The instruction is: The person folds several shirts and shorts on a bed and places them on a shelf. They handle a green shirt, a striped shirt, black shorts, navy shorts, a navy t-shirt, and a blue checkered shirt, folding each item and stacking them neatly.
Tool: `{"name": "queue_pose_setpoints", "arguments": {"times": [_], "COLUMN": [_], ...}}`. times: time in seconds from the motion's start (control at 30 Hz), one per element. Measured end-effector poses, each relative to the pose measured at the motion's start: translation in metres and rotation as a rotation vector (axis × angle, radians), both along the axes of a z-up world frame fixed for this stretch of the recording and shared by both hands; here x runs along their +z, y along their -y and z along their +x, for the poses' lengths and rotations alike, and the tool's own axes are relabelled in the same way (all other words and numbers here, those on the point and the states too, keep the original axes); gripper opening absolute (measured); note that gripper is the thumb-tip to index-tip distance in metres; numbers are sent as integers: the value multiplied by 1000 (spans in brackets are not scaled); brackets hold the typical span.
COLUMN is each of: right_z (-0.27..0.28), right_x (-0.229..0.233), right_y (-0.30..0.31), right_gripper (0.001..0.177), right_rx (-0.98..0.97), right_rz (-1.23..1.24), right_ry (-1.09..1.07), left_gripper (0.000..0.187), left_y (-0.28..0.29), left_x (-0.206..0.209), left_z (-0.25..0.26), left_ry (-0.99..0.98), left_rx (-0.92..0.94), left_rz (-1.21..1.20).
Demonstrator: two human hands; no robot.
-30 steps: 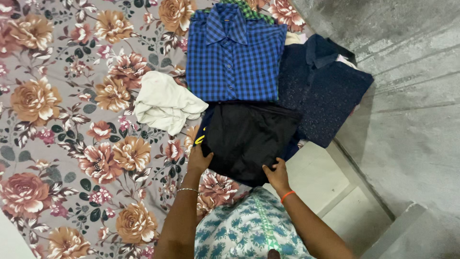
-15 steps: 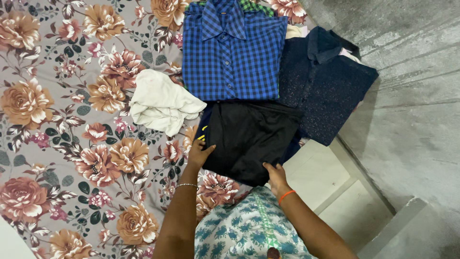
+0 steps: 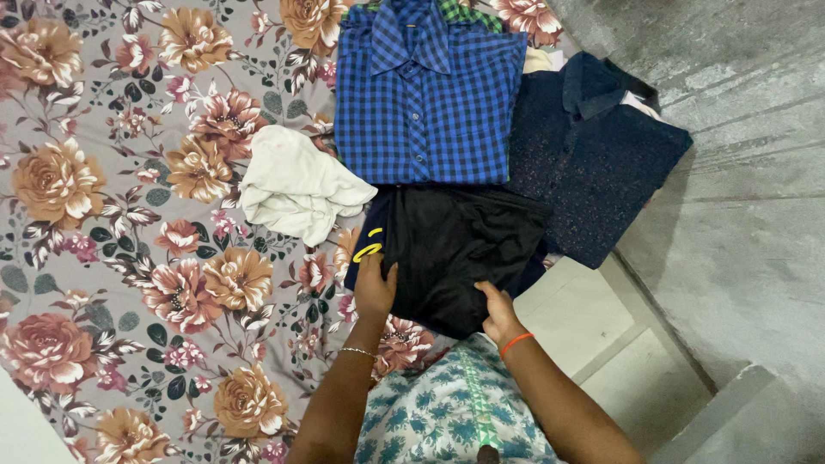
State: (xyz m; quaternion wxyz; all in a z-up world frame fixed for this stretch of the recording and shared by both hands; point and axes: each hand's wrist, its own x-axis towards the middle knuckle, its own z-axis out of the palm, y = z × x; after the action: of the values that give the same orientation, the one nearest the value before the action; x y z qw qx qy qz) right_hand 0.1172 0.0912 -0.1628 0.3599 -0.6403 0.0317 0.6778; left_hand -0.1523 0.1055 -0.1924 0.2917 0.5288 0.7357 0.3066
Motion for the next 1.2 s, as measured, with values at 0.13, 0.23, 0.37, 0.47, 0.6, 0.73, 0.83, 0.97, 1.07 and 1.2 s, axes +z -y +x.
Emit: {"name": "queue_pose_setpoints", "arguments": {"times": [0.13,0.23,0.37,0.47,0.6,0.73,0.83,0.97,1.07,1.2], "right_z": [-8,-7,12,31,55,56,41,16,10,21], "right_x": [6,-1,-1,11,11,-2,3,7,-9,-22], "right_y": [-12,-22,-23,-10,8,7,-7,-23,-26,-31], "right_gripper": [57,53,48,44,43,40,41,42,42,42], "right_rx": [81,235,226,115,80,183,142,111,125,47], "right_rz": [-74,-34,-88,-136,-198,-124,-97,18,80,-12], "right_ry": [-8,14,-96,-305,-335,-161,-113,-38,88,-53], "left_gripper": [77,71,62,60,55,45,50,52,55,71], "left_y": [-2,-6,5,19,29,25,9,-13,-24,-42], "left_x": [20,17,4,-9,-40,-56,-46,-38,-49,-50], "left_z": [7,-6,-10,-1,8,-5,-4,-5,-4,6], "left_ry": [14,-19,-99,95,767,535,748,608,352,668], "left_rx": [184,38,93,248,313,138,251,111,-14,139], "left_rz": [-338,-641,-452,-449,-633,-428,-388,-509,-350,-432]}}
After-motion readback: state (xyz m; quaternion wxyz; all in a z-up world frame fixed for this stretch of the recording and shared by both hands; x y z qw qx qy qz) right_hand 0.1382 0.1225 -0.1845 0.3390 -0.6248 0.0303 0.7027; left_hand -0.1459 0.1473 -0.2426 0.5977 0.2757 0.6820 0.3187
